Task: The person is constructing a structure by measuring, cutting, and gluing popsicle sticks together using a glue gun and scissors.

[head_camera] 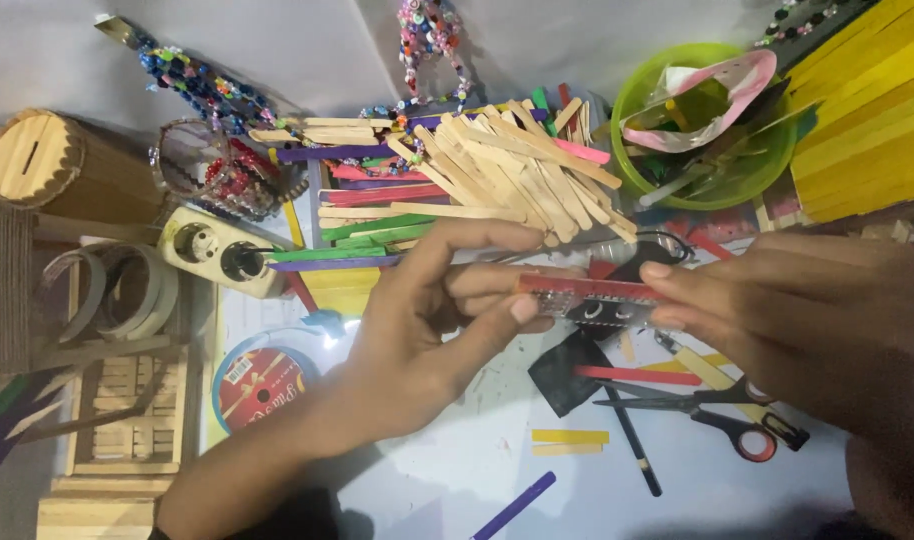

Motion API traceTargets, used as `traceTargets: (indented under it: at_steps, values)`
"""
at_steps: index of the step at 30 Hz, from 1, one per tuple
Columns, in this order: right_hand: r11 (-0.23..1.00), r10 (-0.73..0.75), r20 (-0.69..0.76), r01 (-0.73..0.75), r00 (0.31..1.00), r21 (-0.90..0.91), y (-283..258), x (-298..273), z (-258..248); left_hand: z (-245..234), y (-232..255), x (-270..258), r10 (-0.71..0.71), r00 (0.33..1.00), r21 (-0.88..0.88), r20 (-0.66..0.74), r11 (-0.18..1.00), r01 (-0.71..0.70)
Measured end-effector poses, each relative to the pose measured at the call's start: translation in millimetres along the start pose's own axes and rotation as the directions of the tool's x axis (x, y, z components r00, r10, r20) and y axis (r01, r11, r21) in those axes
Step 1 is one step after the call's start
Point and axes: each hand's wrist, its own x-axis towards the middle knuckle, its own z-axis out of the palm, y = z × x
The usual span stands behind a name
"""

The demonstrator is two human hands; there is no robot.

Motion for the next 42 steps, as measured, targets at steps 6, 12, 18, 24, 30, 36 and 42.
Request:
traceTargets:
  at_steps: [6, 12, 18, 24, 30, 36, 42]
  values:
    - [0.983, -0.173, 0.01, 0.172, 0.985, 0.06, 6.9, 2.8, -3.2, 2.8, -4.5, -1.7, 0.025, 1.0, -0.043, 0.015, 0.999, -0.025]
    - [0.986, -0.156, 0.042, 0.153, 0.987, 0.058, 10.3, -1.8, -0.5, 2.4, -7.6, -2.0, 0.039, 0.999, -0.085, 0.016, 0.996, -0.038]
    - [0.974, -0.215, 0.145, 0.2, 0.966, 0.108, 12.9, -6.5, -4.3, 1.0, -9.2, -1.9, 0.07, 0.997, -0.129, 0.044, 0.99, -0.064]
    - [0.972, -0.229, 0.133, 0.218, 0.964, 0.089, 17.3, -13.7, -0.2, 1.9, -9.4, -2.1, 0.079, 0.996, -0.157, 0.037, 0.985, -0.072]
    - [0.992, -0.112, 0.072, 0.107, 0.991, 0.063, 10.9, -8.0, -2.0, 1.2, -12.6, -2.4, 0.084, 0.996, -0.169, 0.039, 0.983, -0.076]
    - [0.935, -0.331, 0.254, 0.352, 0.909, -0.039, 21.8, -11.0, -8.7, 1.2, -12.5, -2.4, 0.062, 0.998, -0.162, 0.03, 0.985, -0.056]
    - [0.976, -0.216, 0.112, 0.215, 0.97, 0.016, 16.0, -14.4, -0.2, 1.3, -13.4, -2.7, 0.073, 0.997, -0.185, 0.03, 0.98, -0.067]
